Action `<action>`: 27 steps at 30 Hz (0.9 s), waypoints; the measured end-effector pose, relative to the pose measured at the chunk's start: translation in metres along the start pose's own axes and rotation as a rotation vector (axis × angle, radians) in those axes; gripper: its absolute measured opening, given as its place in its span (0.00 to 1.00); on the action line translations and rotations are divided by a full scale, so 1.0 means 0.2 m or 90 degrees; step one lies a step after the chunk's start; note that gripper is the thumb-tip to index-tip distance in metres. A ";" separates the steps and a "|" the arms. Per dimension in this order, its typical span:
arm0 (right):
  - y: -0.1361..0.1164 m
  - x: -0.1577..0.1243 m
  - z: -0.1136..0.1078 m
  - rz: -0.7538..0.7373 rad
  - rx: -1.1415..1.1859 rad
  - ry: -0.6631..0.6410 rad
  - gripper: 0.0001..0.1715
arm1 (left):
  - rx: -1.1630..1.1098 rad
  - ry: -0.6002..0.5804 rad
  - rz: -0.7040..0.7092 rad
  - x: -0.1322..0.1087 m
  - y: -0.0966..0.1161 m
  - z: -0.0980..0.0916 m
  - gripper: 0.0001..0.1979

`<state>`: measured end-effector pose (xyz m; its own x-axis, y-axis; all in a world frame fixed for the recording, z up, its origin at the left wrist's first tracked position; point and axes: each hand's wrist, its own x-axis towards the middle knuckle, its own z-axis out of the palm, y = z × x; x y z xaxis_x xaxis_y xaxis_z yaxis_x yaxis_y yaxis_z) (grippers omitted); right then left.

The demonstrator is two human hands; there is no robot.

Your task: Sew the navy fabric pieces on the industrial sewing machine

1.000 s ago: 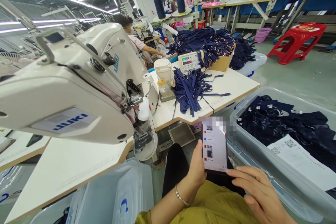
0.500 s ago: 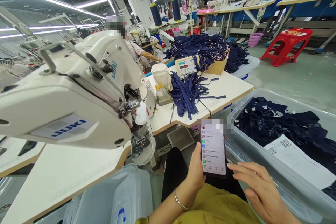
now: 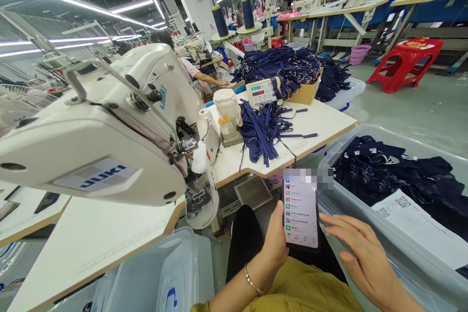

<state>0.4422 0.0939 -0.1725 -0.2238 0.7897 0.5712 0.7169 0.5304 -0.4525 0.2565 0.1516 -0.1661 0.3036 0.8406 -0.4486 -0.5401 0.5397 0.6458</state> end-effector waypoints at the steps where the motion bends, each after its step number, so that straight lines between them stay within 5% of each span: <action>1: 0.00 0.01 0.00 -0.002 -0.002 0.000 0.25 | 0.001 -0.002 -0.001 0.00 0.00 0.00 0.31; 27: 0.01 0.10 0.04 0.025 -0.020 -0.010 0.26 | 0.025 -0.037 0.021 -0.02 0.00 -0.02 0.30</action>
<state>0.4340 0.1130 -0.1666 -0.2058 0.8143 0.5428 0.7454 0.4898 -0.4522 0.2532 0.1484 -0.1675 0.3320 0.8588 -0.3902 -0.5195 0.5117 0.6843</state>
